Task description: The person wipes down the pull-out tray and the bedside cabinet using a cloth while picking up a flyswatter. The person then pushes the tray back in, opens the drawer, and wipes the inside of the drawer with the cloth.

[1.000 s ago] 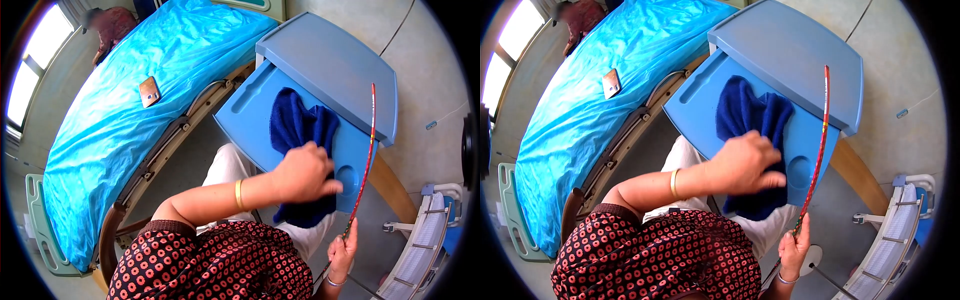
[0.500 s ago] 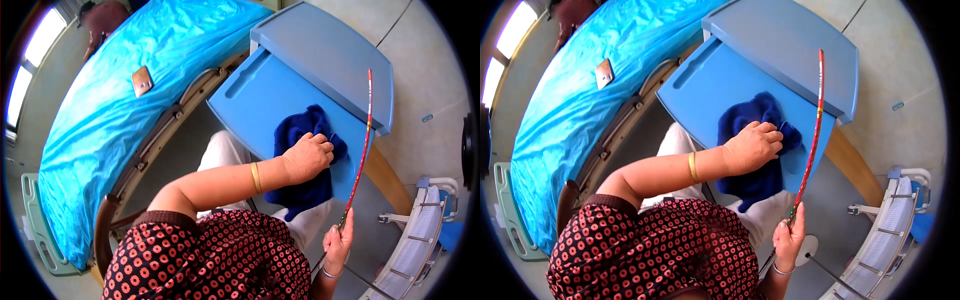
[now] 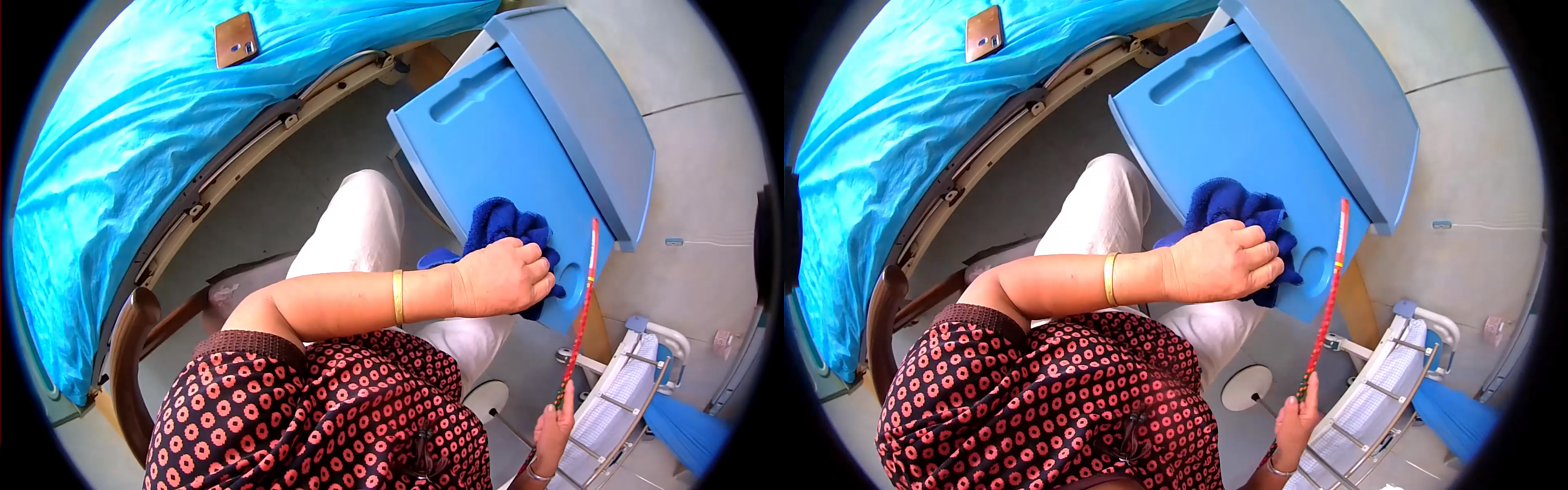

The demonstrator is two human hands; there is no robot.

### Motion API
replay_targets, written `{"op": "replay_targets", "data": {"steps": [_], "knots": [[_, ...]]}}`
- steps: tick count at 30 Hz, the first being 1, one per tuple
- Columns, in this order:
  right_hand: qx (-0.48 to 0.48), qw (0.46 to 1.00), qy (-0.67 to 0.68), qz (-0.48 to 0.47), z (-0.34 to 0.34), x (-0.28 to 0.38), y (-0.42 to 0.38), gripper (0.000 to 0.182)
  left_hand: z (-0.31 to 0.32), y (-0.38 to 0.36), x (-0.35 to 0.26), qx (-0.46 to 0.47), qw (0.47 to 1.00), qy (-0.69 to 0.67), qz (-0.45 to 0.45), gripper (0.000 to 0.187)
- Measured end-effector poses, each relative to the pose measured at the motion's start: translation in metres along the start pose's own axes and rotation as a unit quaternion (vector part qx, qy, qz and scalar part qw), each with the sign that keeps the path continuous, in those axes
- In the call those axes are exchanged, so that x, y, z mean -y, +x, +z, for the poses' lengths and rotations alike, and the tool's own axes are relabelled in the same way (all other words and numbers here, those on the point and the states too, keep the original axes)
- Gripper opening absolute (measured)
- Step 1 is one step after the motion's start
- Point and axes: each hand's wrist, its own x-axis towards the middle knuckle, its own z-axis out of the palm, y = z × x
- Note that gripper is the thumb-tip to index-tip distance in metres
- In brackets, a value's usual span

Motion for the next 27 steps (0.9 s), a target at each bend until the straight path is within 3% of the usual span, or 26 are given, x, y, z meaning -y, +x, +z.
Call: {"op": "replay_targets", "data": {"steps": [5,14,18,20,22,25,27], "knots": [[-0.017,0.997,-0.068,-0.009,0.023,0.048,0.016,0.053,0.008,-0.011,0.008,-0.058,0.995,-0.073,-0.039,0.019],[0.007,0.999,-0.017,-0.034,0.073,0.065,0.026,0.051,0.009,-0.017,0.009,-0.068,0.995,-0.067,-0.019,0.019],[-0.001,0.997,-0.071,0.012,0.093,0.054,0.001,0.055,0.008,-0.019,0.011,-0.056,0.995,-0.082,-0.017,0.021],[0.046,0.998,-0.016,-0.038,0.097,0.049,-0.003,0.054,0.008,-0.020,0.011,-0.076,0.993,-0.092,-0.012,0.023],[0.011,0.998,-0.048,-0.024,0.103,0.066,0.003,0.052,0.008,-0.020,0.012,-0.092,0.989,-0.112,-0.015,0.022],[0.115,0.986,-0.080,-0.092,0.092,0.085,0.021,0.051,0.002,-0.020,0.015,-0.098,0.981,-0.167,-0.034,0.022],[0.116,0.981,-0.107,-0.114,0.090,0.096,0.028,0.050,-0.003,-0.018,0.017,-0.085,0.974,-0.203,-0.045,0.022]]}}
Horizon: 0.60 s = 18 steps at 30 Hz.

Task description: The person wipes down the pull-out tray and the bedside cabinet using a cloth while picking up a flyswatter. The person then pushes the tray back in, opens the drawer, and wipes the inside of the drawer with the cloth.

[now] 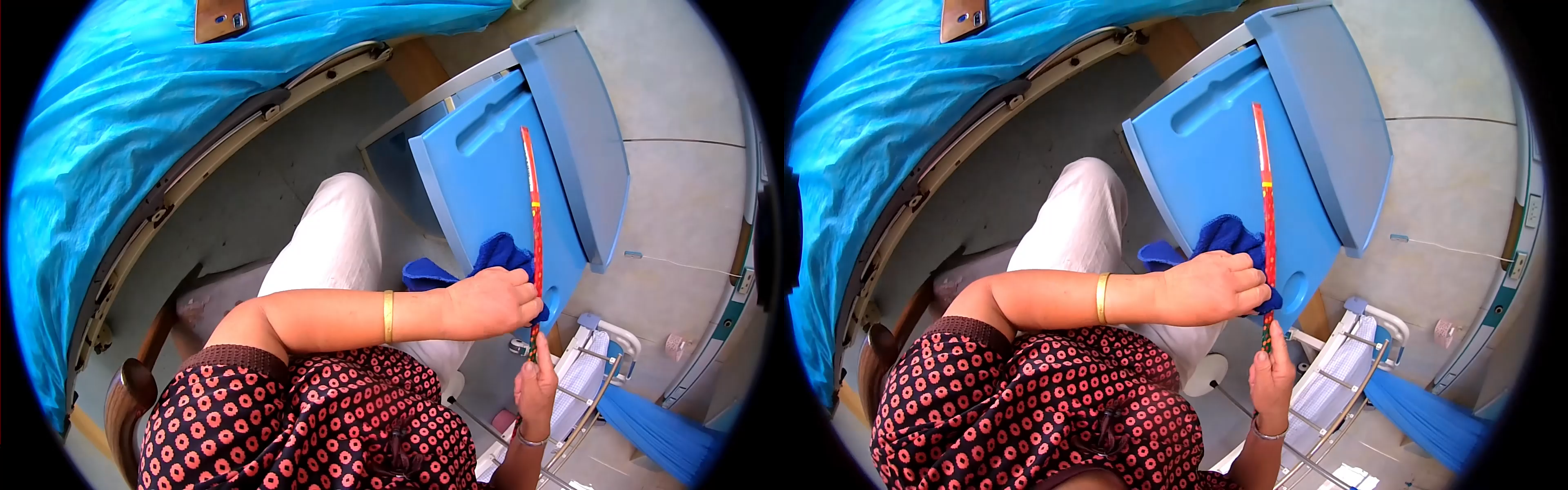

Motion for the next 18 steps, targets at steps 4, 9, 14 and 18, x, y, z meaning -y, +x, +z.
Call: {"op": "replay_targets", "data": {"steps": [4,9,14,18], "knots": [[-0.017,1.000,0.013,-0.023,-0.007,0.013,0.012,0.050,-0.013,0.007,-0.003,-0.070,0.988,-0.118,-0.077,0.024],[-0.013,0.999,0.024,-0.017,-0.015,0.004,0.009,0.051,-0.035,0.024,-0.005,-0.132,0.871,-0.372,-0.293,0.015],[-0.026,0.991,0.121,-0.054,-0.019,-0.027,0.000,0.051,-0.083,0.044,-0.007,-0.285,0.709,-0.595,-0.250,0.023],[-0.017,0.987,0.149,-0.058,-0.019,-0.051,-0.008,0.051,-0.126,0.070,-0.024,-0.405,0.710,-0.559,-0.135,0.030]]}}
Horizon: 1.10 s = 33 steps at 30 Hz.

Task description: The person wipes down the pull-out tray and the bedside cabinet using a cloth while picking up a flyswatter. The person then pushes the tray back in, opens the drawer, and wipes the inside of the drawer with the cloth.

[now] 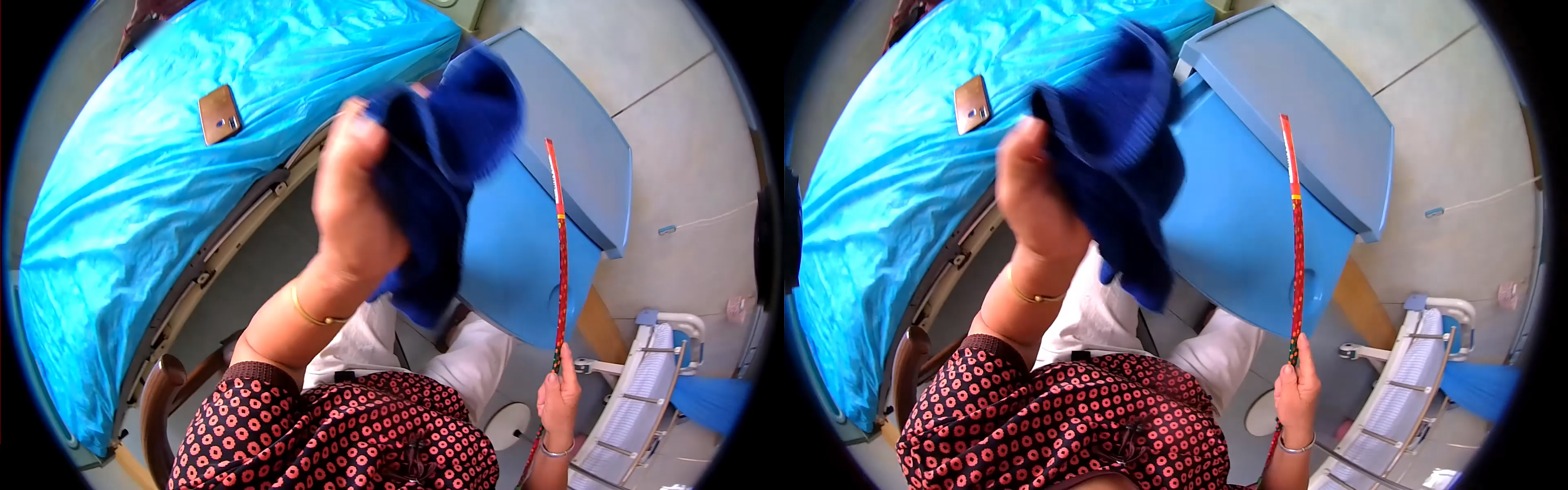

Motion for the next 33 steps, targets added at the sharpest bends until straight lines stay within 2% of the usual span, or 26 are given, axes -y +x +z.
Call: {"op": "replay_targets", "data": {"steps": [3,4,6,7,8,9,10,11,13,14,16,17,19,20,21,22,23,25,27,28,29,30,31,32,33], "knots": [[-0.009,1.000,0.018,-0.013,-0.002,-0.009,-0.003,0.051,0.012,0.021,-0.012,0.017,0.992,0.041,0.114,0.027],[-0.013,0.999,0.028,-0.026,-0.003,-0.011,-0.004,0.051,0.018,0.028,-0.008,0.053,0.989,0.049,0.133,0.020],[-0.017,0.998,0.032,-0.050,-0.006,-0.015,-0.005,0.050,0.010,0.042,0.022,-0.018,0.951,0.240,0.196,0.011],[-0.015,0.998,0.040,-0.051,-0.007,-0.015,-0.007,0.050,-0.010,0.053,0.039,0.076,0.771,0.541,0.327,0.011],[-0.007,0.999,0.025,-0.041,-0.007,-0.014,-0.009,0.050,-0.009,0.042,0.049,0.065,0.734,0.672,0.074,0.018],[0.001,0.999,0.010,-0.031,-0.007,-0.013,-0.010,0.050,-0.037,0.050,0.070,0.231,0.592,0.771,0.037,0.034],[0.023,0.999,0.002,-0.032,-0.006,-0.012,-0.012,0.050,-0.054,0.031,0.084,0.283,0.420,0.862,0.006,0.035],[0.042,0.999,0.010,-0.023,-0.003,-0.009,-0.014,0.050,-0.056,0.017,0.083,0.324,0.371,0.861,0.126,0.049],[0.082,0.996,0.019,-0.022,0.004,-0.003,-0.013,0.049,-0.052,0.011,0.086,0.320,0.412,0.845,0.120,0.053],[0.083,0.996,0.022,-0.020,0.006,-0.002,-0.012,0.049,-0.053,0.013,0.085,0.323,0.410,0.845,0.118,0.053],[0.114,0.992,-0.033,-0.052,0.010,0.002,-0.005,0.048,-0.054,0.024,0.078,0.363,0.476,0.799,0.056,0.046],[0.112,0.992,-0.032,-0.054,0.010,0.007,-0.001,0.048,-0.052,0.024,0.073,0.364,0.475,0.799,0.059,0.046],[0.163,0.985,-0.043,-0.042,0.008,0.021,0.008,0.049,-0.047,0.022,0.061,0.280,0.522,0.806,0.022,0.041],[0.163,0.985,-0.043,-0.041,0.008,0.031,0.011,0.049,-0.045,0.017,0.056,0.265,0.519,0.806,0.105,0.040],[0.186,0.982,-0.002,0.007,0.009,0.043,0.015,0.050,-0.038,0.010,0.053,0.265,0.520,0.805,0.105,0.040],[0.209,0.976,0.038,0.055,0.012,0.053,0.021,0.051,-0.029,0.002,0.051,0.312,0.530,0.772,0.160,0.042],[0.209,0.976,0.036,0.055,0.017,0.061,0.029,0.051,-0.024,-0.008,0.052,0.355,0.537,0.734,0.216,0.044],[0.162,0.984,0.023,-0.063,0.027,0.078,0.049,0.053,-0.017,-0.035,0.061,0.415,0.581,0.670,0.204,0.049],[0.079,0.974,0.083,-0.194,0.036,0.116,0.066,0.054,-0.008,-0.052,0.063,0.439,0.641,0.616,0.131,0.047],[-0.013,0.948,0.021,-0.316,0.032,0.134,0.078,0.053,-0.008,-0.053,0.062,0.428,0.656,0.608,0.130,0.043],[-0.017,0.920,0.015,-0.392,0.024,0.162,0.083,0.055,-0.009,-0.053,0.062,0.417,0.670,0.601,0.128,0.038],[-0.111,0.909,-0.011,-0.402,0.025,0.197,0.076,0.036,-0.011,-0.052,0.061,0.419,0.669,0.600,0.127,0.038],[-0.130,0.872,-0.064,-0.468,0.004,0.219,0.086,0.024,-0.014,-0.047,0.057,0.382,0.684,0.607,0.130,0.034],[-0.149,0.826,-0.116,-0.530,-0.011,0.242,0.095,0.029,-0.014,-0.042,0.053,0.346,0.698,0.612,0.133,0.030],[-0.139,0.853,0.001,-0.503,-0.016,0.259,0.102,0.038,-0.012,-0.035,0.046,0.329,0.702,0.619,0.125,0.025]]}}
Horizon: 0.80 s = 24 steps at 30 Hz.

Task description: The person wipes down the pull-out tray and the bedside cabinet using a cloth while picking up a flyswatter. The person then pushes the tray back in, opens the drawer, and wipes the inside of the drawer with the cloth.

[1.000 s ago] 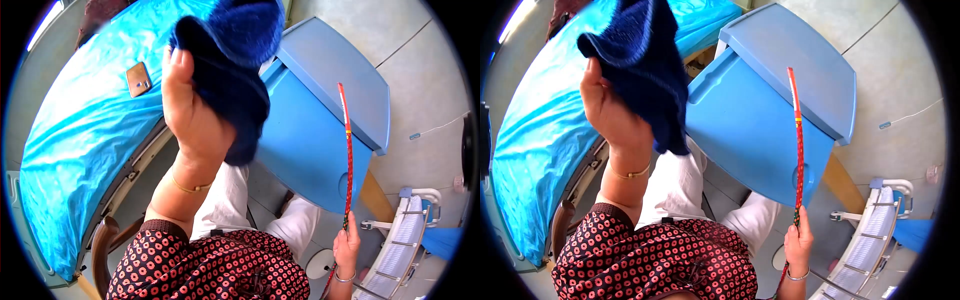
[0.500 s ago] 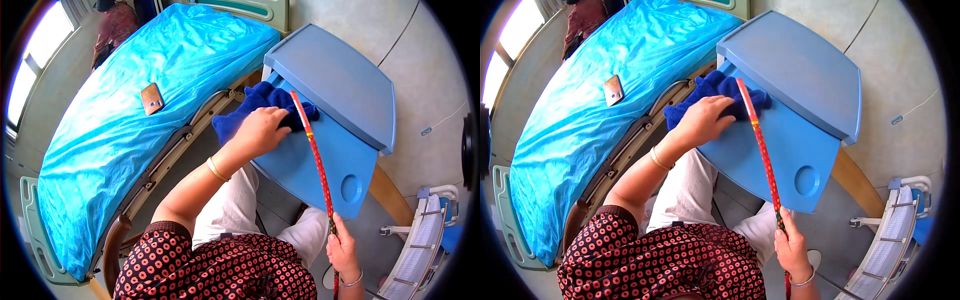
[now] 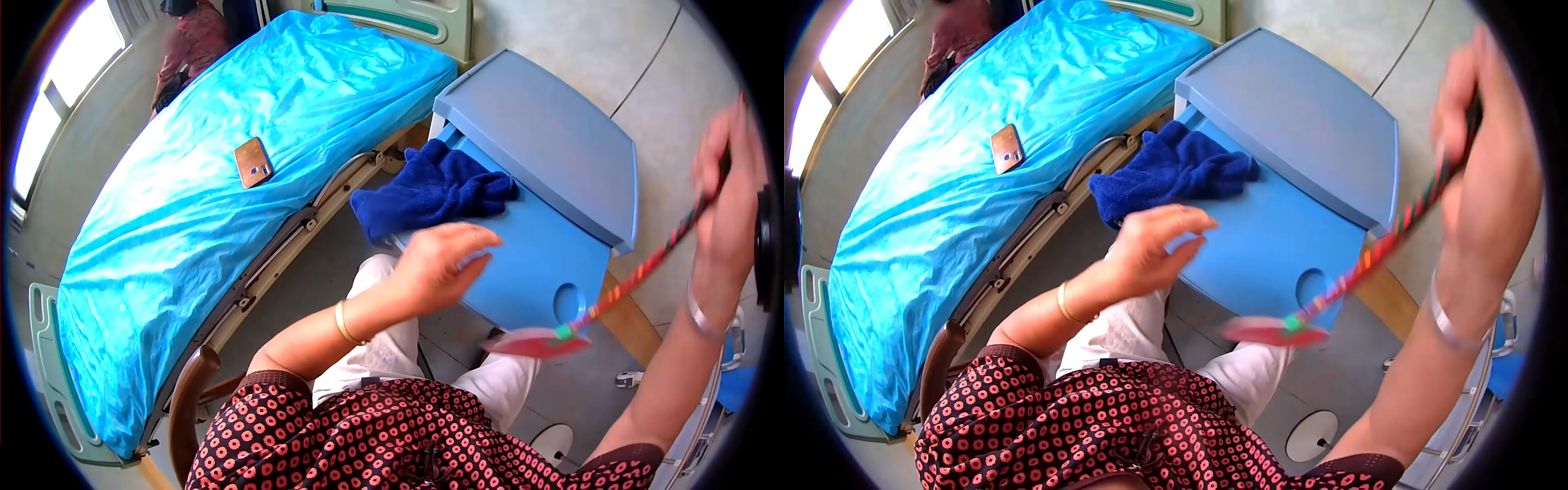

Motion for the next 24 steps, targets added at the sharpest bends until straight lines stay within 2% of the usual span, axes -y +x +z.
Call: {"op": "replay_targets", "data": {"steps": [1,2,3,4,5,6,7,8,9,10,12,14,15,16,18,20,21,22,24], "knots": [[-0.007,0.992,0.126,0.015,-0.003,-0.005,0.022,0.034,-0.007,0.002,0.004,0.006,0.999,-0.023,-0.045,0.024],[-0.069,0.979,0.194,0.012,0.017,0.012,0.031,0.030,-0.014,0.001,0.010,0.013,0.995,-0.045,-0.090,0.022],[-0.103,0.970,0.219,-0.011,0.028,0.009,0.044,0.021,-0.018,-0.003,0.027,0.003,0.977,-0.135,-0.165,0.021],[-0.122,0.947,0.296,0.026,0.040,0.007,0.052,0.017,-0.021,-0.008,0.039,-0.006,0.945,-0.222,-0.239,0.020],[-0.120,0.933,0.329,0.087,0.046,-0.019,0.074,0.019,-0.026,-0.010,0.036,-0.037,0.921,-0.261,-0.286,0.020],[-0.116,0.913,0.361,0.149,0.055,-0.051,0.083,0.042,-0.035,-0.018,0.042,-0.001,0.906,-0.292,-0.307,0.033],[0.185,0.767,0.613,-0.036,0.085,-0.086,0.054,0.034,-0.034,-0.024,0.033,-0.020,0.934,-0.263,-0.243,0.047],[-0.143,0.904,0.371,0.155,0.135,-0.047,0.051,0.006,-0.032,-0.027,0.023,-0.039,0.954,-0.237,-0.178,0.063],[-0.102,0.882,0.412,0.204,0.156,-0.050,0.038,0.015,-0.040,-0.024,0.013,-0.035,0.973,-0.162,-0.160,0.088],[-0.145,0.833,0.473,0.247,0.184,-0.042,0.020,0.011,-0.038,-0.020,0.007,-0.112,0.976,-0.144,-0.122,0.092],[-0.163,0.781,0.501,0.335,0.216,-0.026,-0.010,0.024,-0.044,-0.011,-0.001,-0.233,0.944,-0.209,-0.104,0.086],[-0.151,0.754,0.507,0.389,0.235,-0.026,-0.030,0.044,-0.064,-0.006,-0.007,-0.270,0.944,-0.173,-0.073,0.079],[-0.124,0.777,0.477,0.392,0.241,-0.028,-0.037,0.054,-0.069,-0.002,-0.012,-0.274,0.954,-0.105,-0.057,0.071],[-0.113,0.782,0.465,0.399,0.249,-0.033,-0.041,0.044,-0.080,-0.002,-0.009,-0.250,0.959,-0.124,-0.045,0.061],[-0.001,0.812,0.437,0.386,0.243,-0.027,-0.048,0.039,-0.090,-0.002,-0.001,-0.296,0.915,-0.275,-0.005,0.052],[0.131,0.804,0.436,0.383,0.234,-0.022,-0.049,0.037,-0.120,-0.003,-0.009,-0.366,0.907,-0.205,-0.021,0.054],[0.179,0.847,0.414,0.283,0.240,-0.032,-0.056,0.038,-0.145,-0.010,-0.013,-0.370,0.909,-0.194,0.001,0.055],[0.232,0.859,0.429,0.157,0.241,-0.043,-0.063,0.037,-0.164,-0.018,-0.021,-0.374,0.909,-0.184,0.023,0.056],[0.262,0.880,0.397,0.013,0.231,-0.038,-0.085,0.035,-0.171,-0.018,-0.059,-0.441,0.890,-0.078,0.087,0.057]]}}
